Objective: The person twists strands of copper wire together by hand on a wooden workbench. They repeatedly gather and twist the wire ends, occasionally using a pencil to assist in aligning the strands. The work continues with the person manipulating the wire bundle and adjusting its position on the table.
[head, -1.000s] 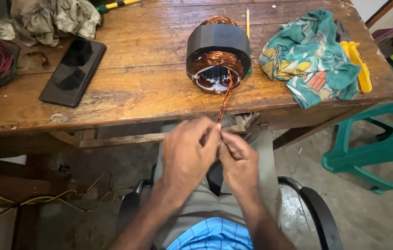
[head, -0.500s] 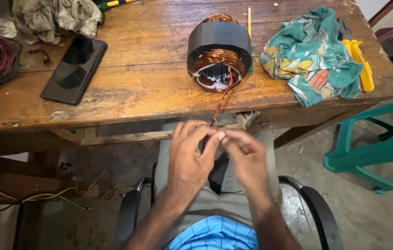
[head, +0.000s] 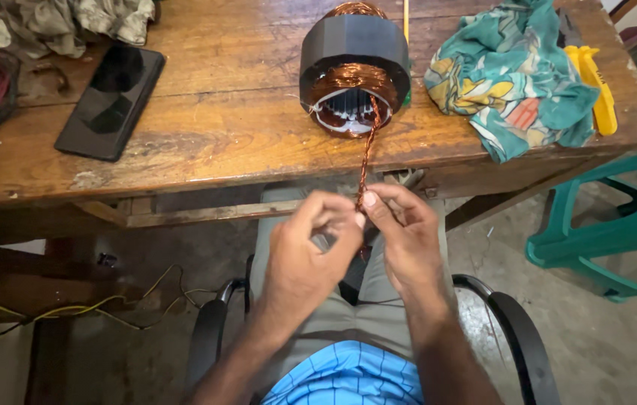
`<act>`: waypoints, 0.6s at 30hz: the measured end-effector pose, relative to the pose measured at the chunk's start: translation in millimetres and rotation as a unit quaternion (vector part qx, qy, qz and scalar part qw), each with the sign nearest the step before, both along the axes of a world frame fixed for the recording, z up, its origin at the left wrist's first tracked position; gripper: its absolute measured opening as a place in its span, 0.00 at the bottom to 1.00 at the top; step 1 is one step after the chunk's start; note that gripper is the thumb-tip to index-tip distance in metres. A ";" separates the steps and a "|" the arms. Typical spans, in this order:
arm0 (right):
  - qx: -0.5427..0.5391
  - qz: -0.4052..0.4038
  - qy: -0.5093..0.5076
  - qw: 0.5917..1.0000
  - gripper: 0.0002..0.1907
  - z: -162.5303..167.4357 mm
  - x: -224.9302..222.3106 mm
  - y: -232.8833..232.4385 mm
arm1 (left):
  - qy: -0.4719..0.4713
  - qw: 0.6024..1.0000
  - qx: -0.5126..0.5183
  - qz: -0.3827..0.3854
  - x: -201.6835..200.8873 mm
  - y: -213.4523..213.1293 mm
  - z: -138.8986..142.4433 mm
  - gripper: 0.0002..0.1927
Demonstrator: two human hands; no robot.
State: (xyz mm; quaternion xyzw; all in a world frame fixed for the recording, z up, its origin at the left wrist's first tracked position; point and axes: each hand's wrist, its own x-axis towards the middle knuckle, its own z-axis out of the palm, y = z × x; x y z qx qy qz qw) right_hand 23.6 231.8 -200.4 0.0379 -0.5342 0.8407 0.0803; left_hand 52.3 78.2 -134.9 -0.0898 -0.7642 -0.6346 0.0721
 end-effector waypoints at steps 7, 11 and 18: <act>-0.120 0.135 -0.069 0.981 0.10 -16.0 6.9 11.2 | -0.145 0.958 0.167 -0.180 -31.0 -11.6 -3.5 0.20; -0.191 0.263 -0.052 0.944 0.12 -22.4 2.8 16.2 | -0.166 0.957 0.092 -0.217 -38.3 -10.6 2.4 0.15; -0.179 0.226 -0.111 0.951 0.18 -35.1 -1.4 14.2 | -0.067 0.964 0.062 -0.250 -40.9 -10.2 2.9 0.13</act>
